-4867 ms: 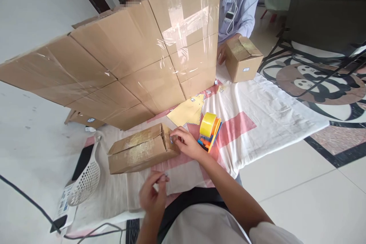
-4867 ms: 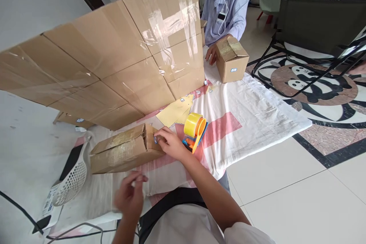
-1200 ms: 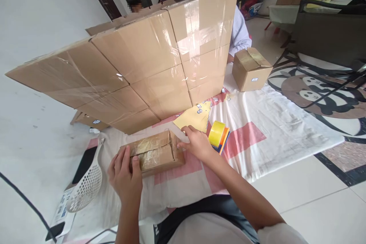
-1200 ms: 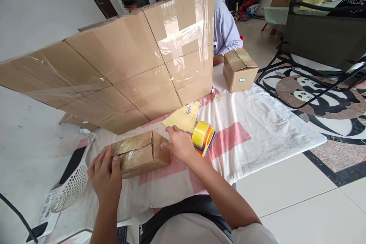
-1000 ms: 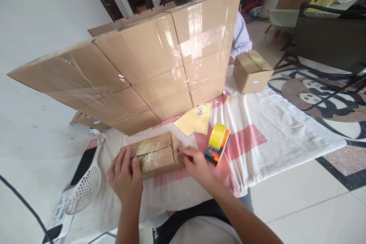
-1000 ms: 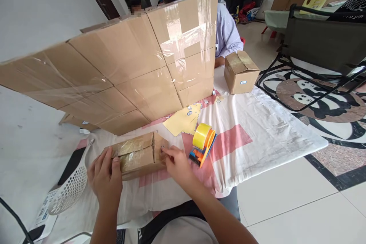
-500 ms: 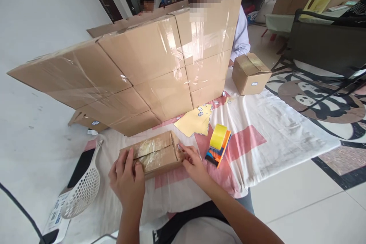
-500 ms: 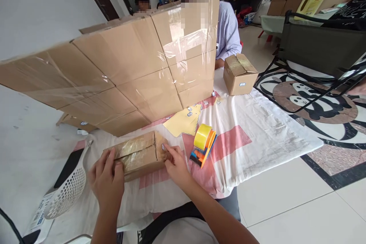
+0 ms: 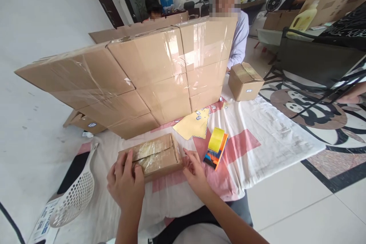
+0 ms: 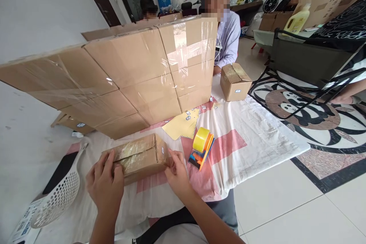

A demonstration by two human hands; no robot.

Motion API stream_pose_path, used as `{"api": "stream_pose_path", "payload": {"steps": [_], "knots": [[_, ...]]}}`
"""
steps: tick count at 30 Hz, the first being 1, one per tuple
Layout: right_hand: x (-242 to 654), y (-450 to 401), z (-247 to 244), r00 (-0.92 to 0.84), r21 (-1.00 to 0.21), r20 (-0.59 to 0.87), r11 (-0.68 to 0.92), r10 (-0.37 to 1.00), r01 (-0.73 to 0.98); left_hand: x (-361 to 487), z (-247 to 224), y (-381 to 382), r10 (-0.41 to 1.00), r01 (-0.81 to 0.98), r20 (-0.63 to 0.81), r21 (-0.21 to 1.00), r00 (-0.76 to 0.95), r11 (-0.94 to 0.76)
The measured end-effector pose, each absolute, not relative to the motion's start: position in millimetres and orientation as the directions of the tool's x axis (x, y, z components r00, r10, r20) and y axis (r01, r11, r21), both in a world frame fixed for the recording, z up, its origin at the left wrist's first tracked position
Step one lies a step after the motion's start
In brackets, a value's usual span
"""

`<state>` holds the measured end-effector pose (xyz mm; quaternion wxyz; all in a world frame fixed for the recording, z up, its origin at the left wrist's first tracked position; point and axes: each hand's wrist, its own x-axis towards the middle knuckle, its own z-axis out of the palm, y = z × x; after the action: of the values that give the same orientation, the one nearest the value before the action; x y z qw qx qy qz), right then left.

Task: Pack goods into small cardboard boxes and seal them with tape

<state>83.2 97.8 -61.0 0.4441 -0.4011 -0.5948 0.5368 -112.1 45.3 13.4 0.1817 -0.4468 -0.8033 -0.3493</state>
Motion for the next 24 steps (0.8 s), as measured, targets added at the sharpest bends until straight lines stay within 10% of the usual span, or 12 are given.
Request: {"api": "stream_pose_path", "payload": {"steps": [24], "knots": [[92.9, 140.0, -20.9, -0.754, -0.950, 0.072, 0.276, 0.653, 0.149, -138.7, 2.7, 26.9, 0.665, 0.911, 0.640, 0.379, -0.385, 0.163]]}}
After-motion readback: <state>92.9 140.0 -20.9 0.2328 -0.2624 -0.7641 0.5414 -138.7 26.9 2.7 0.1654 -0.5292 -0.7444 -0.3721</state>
